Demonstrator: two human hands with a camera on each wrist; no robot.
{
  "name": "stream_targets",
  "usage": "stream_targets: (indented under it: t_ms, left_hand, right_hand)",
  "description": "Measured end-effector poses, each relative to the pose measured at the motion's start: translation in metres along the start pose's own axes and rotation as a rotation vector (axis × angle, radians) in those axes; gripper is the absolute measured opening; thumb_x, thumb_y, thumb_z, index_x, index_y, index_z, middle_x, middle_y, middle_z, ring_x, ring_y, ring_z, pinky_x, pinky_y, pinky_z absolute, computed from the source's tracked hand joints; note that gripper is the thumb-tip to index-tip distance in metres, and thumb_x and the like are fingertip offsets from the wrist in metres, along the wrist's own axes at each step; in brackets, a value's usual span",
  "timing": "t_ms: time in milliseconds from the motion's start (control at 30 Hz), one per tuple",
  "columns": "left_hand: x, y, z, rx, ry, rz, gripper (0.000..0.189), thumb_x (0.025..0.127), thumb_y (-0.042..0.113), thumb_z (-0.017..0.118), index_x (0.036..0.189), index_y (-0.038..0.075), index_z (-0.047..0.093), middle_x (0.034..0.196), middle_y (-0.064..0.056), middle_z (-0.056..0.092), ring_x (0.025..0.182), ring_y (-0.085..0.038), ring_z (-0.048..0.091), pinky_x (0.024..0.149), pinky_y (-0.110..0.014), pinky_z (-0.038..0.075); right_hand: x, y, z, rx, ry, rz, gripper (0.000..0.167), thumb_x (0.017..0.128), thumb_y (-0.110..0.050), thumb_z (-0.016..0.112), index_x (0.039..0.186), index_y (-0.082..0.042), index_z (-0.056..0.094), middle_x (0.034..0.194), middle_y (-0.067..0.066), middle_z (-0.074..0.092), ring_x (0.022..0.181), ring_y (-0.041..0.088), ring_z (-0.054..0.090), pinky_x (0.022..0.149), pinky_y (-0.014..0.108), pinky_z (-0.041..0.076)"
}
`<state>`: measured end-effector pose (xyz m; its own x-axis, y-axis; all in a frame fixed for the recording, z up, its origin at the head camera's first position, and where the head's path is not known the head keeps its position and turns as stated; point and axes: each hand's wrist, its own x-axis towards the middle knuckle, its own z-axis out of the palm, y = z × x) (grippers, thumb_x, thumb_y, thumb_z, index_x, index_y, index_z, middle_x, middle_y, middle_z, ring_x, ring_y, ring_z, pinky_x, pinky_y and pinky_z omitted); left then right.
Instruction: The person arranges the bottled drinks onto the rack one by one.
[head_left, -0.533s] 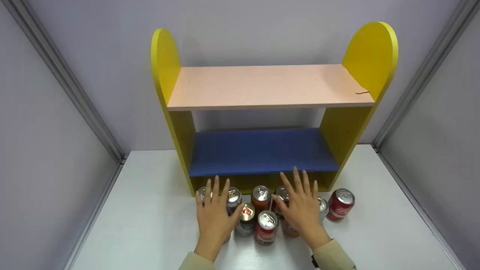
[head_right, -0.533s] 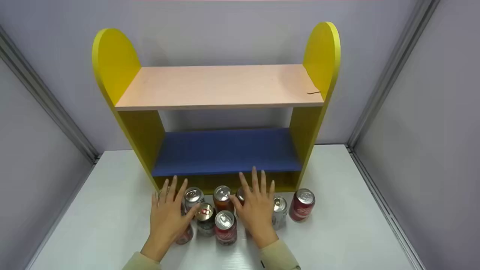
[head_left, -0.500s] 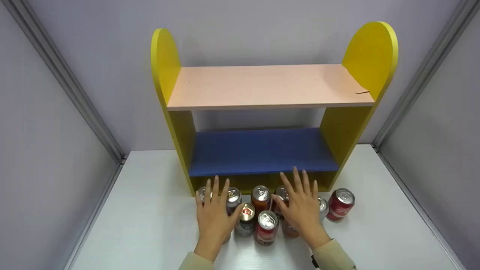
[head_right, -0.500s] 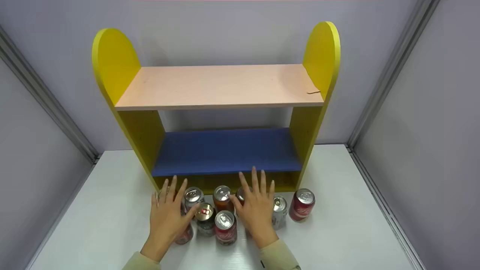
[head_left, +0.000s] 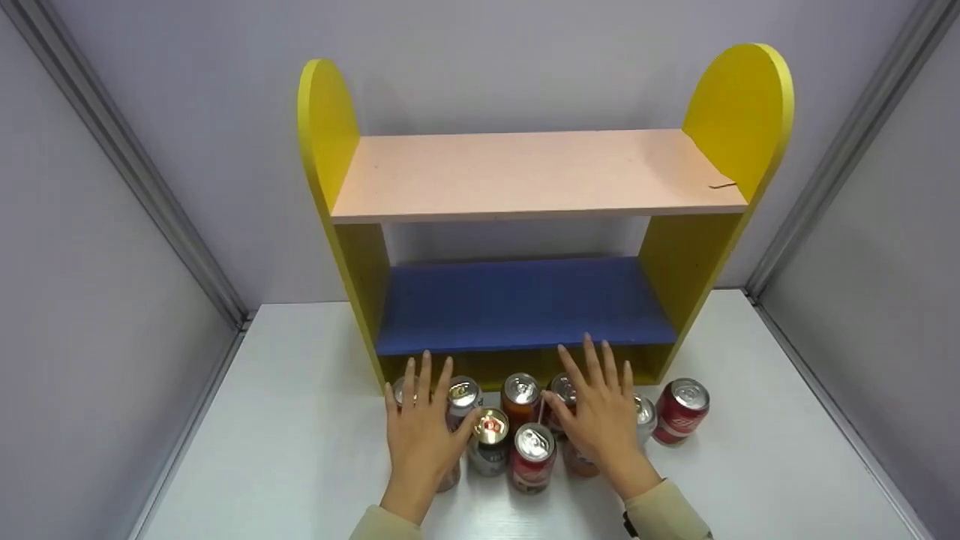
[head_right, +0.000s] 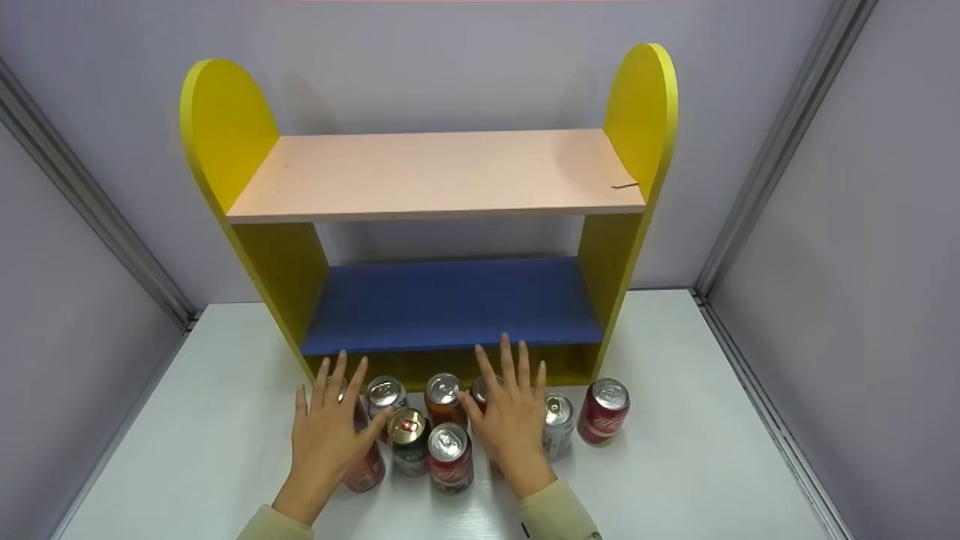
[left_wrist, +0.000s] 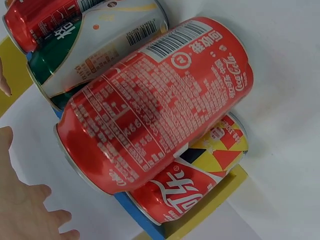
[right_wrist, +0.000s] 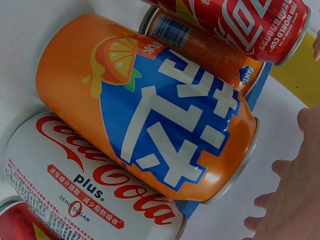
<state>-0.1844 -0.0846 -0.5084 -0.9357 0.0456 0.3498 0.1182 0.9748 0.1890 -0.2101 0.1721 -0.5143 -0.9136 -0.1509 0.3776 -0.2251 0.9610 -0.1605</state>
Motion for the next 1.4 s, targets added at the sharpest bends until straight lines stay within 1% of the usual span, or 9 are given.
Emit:
stream_targets:
  t_ms: [133, 300, 500, 600, 733, 933, 1167, 1333, 1400]
  left_hand:
    - [0.004, -0.006, -0.006, -0.066, 0.029, -0.006, 0.084, 0.089, 0.066, 0.056, 0.157, 0.023, 0.031, 0.163, -0.009, 0.02, 0.149, -0.032, 0.017, 0.118, -0.06, 0.013]
    - [0.012, -0.019, -0.017, -0.209, 0.069, -0.06, 0.081, 0.093, 0.056, 0.058, 0.158, 0.021, 0.026, 0.164, -0.009, 0.016, 0.148, -0.033, 0.017, 0.119, -0.056, 0.015]
    - [0.027, -0.041, -0.034, -0.389, 0.213, -0.124, 0.075, 0.096, 0.047, 0.058, 0.158, 0.018, 0.026, 0.161, -0.009, 0.024, 0.142, -0.036, 0.032, 0.109, -0.056, 0.035]
    - [0.038, -0.053, -0.045, -0.479, 0.246, -0.18, 0.073, 0.097, 0.045, 0.057, 0.157, 0.017, 0.025, 0.16, -0.009, 0.027, 0.141, -0.034, 0.034, 0.103, -0.057, 0.041]
    - [0.055, -0.067, -0.062, -0.59, 0.222, -0.251, 0.073, 0.099, 0.047, 0.052, 0.158, 0.017, 0.021, 0.16, -0.009, 0.025, 0.144, -0.033, 0.03, 0.101, -0.062, 0.04]
    - [0.083, -0.084, -0.084, -0.792, 0.149, -0.29, 0.075, 0.101, 0.047, 0.05, 0.159, 0.018, 0.014, 0.161, -0.012, 0.019, 0.148, -0.031, 0.019, 0.114, -0.06, 0.024]
    - [0.107, -0.098, -0.09, -1.013, 0.104, -0.231, 0.073, 0.102, 0.037, 0.053, 0.159, 0.015, 0.013, 0.161, -0.009, 0.019, 0.148, -0.025, 0.019, 0.119, -0.048, 0.019]
    - [0.114, -0.1, -0.09, -1.123, 0.081, -0.177, 0.072, 0.103, 0.031, 0.053, 0.159, 0.013, 0.013, 0.161, -0.01, 0.02, 0.147, -0.027, 0.02, 0.119, -0.047, 0.022]
    - [0.113, -0.096, -0.096, -1.159, 0.062, -0.173, 0.071, 0.104, 0.026, 0.053, 0.159, 0.011, 0.011, 0.162, -0.011, 0.017, 0.148, -0.029, 0.019, 0.119, -0.046, 0.022]
  right_hand:
    - [0.001, 0.001, -0.002, 0.012, 0.046, -0.028, 0.073, 0.094, -0.061, 0.053, 0.155, -0.026, 0.035, 0.164, 0.012, 0.017, 0.149, 0.036, 0.014, 0.118, 0.06, 0.009]
    - [0.002, 0.002, -0.007, 0.035, 0.097, -0.085, 0.07, 0.095, -0.055, 0.056, 0.154, -0.024, 0.037, 0.163, 0.012, 0.021, 0.148, 0.036, 0.019, 0.118, 0.059, 0.014]
    - [0.006, 0.002, -0.013, 0.059, 0.172, -0.158, 0.066, 0.095, -0.049, 0.06, 0.152, -0.022, 0.042, 0.16, 0.011, 0.029, 0.144, 0.033, 0.029, 0.114, 0.058, 0.026]
    - [0.007, 0.0, -0.017, 0.074, 0.193, -0.199, 0.065, 0.094, -0.047, 0.062, 0.151, -0.021, 0.044, 0.158, 0.011, 0.033, 0.142, 0.032, 0.034, 0.113, 0.057, 0.029]
    - [0.008, -0.003, -0.022, 0.08, 0.2, -0.26, 0.065, 0.093, -0.043, 0.065, 0.149, -0.019, 0.045, 0.156, 0.011, 0.036, 0.139, 0.032, 0.039, 0.111, 0.055, 0.033]
    - [0.008, -0.011, -0.029, 0.123, 0.168, -0.339, 0.064, 0.09, -0.037, 0.072, 0.147, -0.018, 0.049, 0.154, 0.009, 0.04, 0.135, 0.031, 0.044, 0.11, 0.054, 0.037]
    - [0.005, -0.024, -0.036, 0.141, 0.114, -0.449, 0.058, 0.092, -0.042, 0.068, 0.143, -0.019, 0.053, 0.149, 0.008, 0.047, 0.13, 0.03, 0.049, 0.108, 0.051, 0.04]
    - [-0.001, -0.03, -0.036, 0.084, 0.035, -0.54, 0.056, 0.093, -0.046, 0.066, 0.141, -0.019, 0.055, 0.146, 0.009, 0.05, 0.128, 0.029, 0.052, 0.105, 0.051, 0.043]
    - [-0.004, -0.03, -0.034, 0.062, 0.005, -0.574, 0.055, 0.092, -0.046, 0.067, 0.139, -0.018, 0.057, 0.144, 0.01, 0.052, 0.127, 0.029, 0.053, 0.104, 0.051, 0.044]
